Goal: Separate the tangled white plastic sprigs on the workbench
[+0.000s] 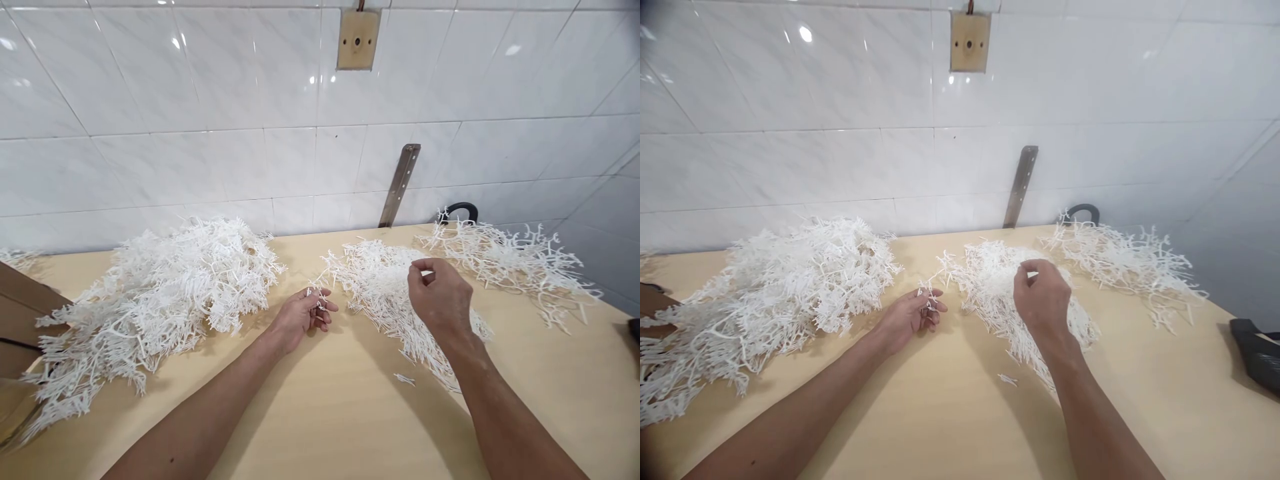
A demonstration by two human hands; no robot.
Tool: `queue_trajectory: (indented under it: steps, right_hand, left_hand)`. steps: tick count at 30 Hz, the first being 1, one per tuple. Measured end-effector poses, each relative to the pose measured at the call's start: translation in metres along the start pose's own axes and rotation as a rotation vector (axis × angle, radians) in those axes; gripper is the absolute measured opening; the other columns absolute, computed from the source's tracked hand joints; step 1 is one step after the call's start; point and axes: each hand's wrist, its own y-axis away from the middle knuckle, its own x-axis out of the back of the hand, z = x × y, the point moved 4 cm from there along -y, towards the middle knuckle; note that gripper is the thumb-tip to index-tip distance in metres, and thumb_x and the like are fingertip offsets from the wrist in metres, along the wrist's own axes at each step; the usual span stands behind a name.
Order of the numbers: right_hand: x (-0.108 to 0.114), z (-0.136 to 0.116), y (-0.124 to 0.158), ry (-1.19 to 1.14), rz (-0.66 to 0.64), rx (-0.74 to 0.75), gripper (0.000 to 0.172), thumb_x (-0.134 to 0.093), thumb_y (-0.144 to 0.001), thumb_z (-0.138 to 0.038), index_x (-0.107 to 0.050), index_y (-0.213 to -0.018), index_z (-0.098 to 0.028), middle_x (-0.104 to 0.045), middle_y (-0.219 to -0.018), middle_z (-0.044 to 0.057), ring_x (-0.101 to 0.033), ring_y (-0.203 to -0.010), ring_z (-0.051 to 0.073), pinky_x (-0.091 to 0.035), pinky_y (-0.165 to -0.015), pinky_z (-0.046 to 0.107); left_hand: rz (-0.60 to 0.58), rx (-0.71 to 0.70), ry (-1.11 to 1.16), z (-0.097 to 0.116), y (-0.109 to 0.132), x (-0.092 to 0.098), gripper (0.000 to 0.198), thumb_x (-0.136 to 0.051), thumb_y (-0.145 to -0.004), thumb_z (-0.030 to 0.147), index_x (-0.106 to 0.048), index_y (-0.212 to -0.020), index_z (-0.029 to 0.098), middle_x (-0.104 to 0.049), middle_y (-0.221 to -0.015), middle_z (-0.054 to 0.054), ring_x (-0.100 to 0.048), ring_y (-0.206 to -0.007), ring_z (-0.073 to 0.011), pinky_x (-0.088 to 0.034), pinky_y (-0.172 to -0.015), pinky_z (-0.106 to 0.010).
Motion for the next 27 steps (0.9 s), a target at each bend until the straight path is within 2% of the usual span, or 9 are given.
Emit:
queue_trajectory:
  steps: [4, 7, 11, 14, 16, 21, 24, 27]
  right_hand:
    - [-0.017, -0.028, 0.023, -0.161, -0.119, 0.109, 0.018, -0.055, -0.085, -0.033, -0.065, -0.087, -0.018, -0.063, -0.062, 0.001, -0.054, -0.052, 0.015, -0.044, -0.061, 0.028]
    - [-0.032, -0.045, 0.041, -0.229, -0.331, 0.193, 0.017, -0.053, -0.087, -0.031, -0.065, -0.086, -0.020, -0.066, -0.064, 0.000, -0.055, -0.052, 0.014, -0.043, -0.059, 0.025]
    - [-0.048, -0.054, 0.058, -0.186, -0.608, 0.290, 0.020, -0.049, -0.091, -0.028, -0.067, -0.087, -0.021, -0.071, -0.073, 0.001, -0.060, -0.058, 0.015, -0.043, -0.062, 0.026]
    - [-0.054, -0.052, 0.062, -0.106, -0.719, 0.322, 0.023, -0.047, -0.092, -0.025, -0.068, -0.100, -0.021, -0.074, -0.091, 0.004, -0.066, -0.073, 0.018, -0.044, -0.072, 0.029]
    - [-0.055, -0.048, 0.059, -0.043, -0.721, 0.280, 0.025, -0.046, -0.092, -0.022, -0.067, -0.106, -0.019, -0.074, -0.100, 0.006, -0.067, -0.085, 0.020, -0.044, -0.078, 0.030]
    - [-0.049, -0.035, 0.047, 0.157, -0.622, 0.085, 0.027, -0.042, -0.091, -0.017, -0.064, -0.107, -0.015, -0.072, -0.096, 0.010, -0.066, -0.088, 0.024, -0.042, -0.074, 0.032]
    - [-0.047, -0.033, 0.045, 0.184, -0.560, 0.099, 0.029, -0.044, -0.089, -0.015, -0.062, -0.112, -0.014, -0.071, -0.101, 0.012, -0.065, -0.093, 0.025, -0.041, -0.076, 0.032]
    - [-0.049, -0.030, 0.046, 0.207, -0.548, 0.155, 0.024, -0.042, -0.089, -0.014, -0.063, -0.101, -0.015, -0.070, -0.092, 0.011, -0.064, -0.084, 0.024, -0.039, -0.069, 0.031]
  left_hand:
    - [0.012, -0.003, 0.031, -0.002, -0.001, 0.001, 0.016, -0.059, -0.088, 0.027, -0.059, -0.097, 0.013, -0.071, -0.086, -0.013, -0.061, -0.057, -0.0147, -0.047, -0.051, -0.027]
    - [0.073, -0.008, 0.054, -0.004, -0.005, 0.006, 0.013, -0.060, -0.087, 0.025, -0.057, -0.092, 0.014, -0.070, -0.083, -0.011, -0.059, -0.055, -0.0136, -0.046, -0.051, -0.027]
    - [0.099, -0.046, 0.060, -0.004, -0.007, 0.010, 0.016, -0.066, -0.084, 0.028, -0.060, -0.088, 0.013, -0.067, -0.077, -0.007, -0.058, -0.054, -0.0118, -0.044, -0.051, -0.025]
    - [0.049, -0.065, 0.069, -0.003, -0.006, 0.009, 0.026, -0.073, -0.078, 0.035, -0.062, -0.086, 0.013, -0.066, -0.076, -0.005, -0.056, -0.054, -0.0106, -0.043, -0.051, -0.024]
    - [0.022, -0.075, 0.068, -0.003, -0.006, 0.009, 0.031, -0.077, -0.074, 0.039, -0.064, -0.085, 0.013, -0.066, -0.077, -0.005, -0.056, -0.054, -0.0099, -0.043, -0.051, -0.024]
    - [-0.023, -0.104, 0.024, -0.003, -0.006, 0.009, 0.036, -0.079, -0.072, 0.042, -0.065, -0.089, 0.013, -0.066, -0.081, -0.005, -0.057, -0.057, -0.0094, -0.042, -0.052, -0.024]
    - [-0.038, -0.114, 0.001, -0.003, -0.005, 0.009, 0.035, -0.078, -0.074, 0.041, -0.066, -0.090, 0.013, -0.066, -0.083, -0.005, -0.057, -0.058, -0.0094, -0.042, -0.053, -0.023]
    - [-0.037, -0.127, 0.015, -0.002, -0.005, 0.009, 0.033, -0.079, -0.074, 0.039, -0.066, -0.090, 0.013, -0.066, -0.082, -0.005, -0.056, -0.057, -0.0092, -0.043, -0.052, -0.023]
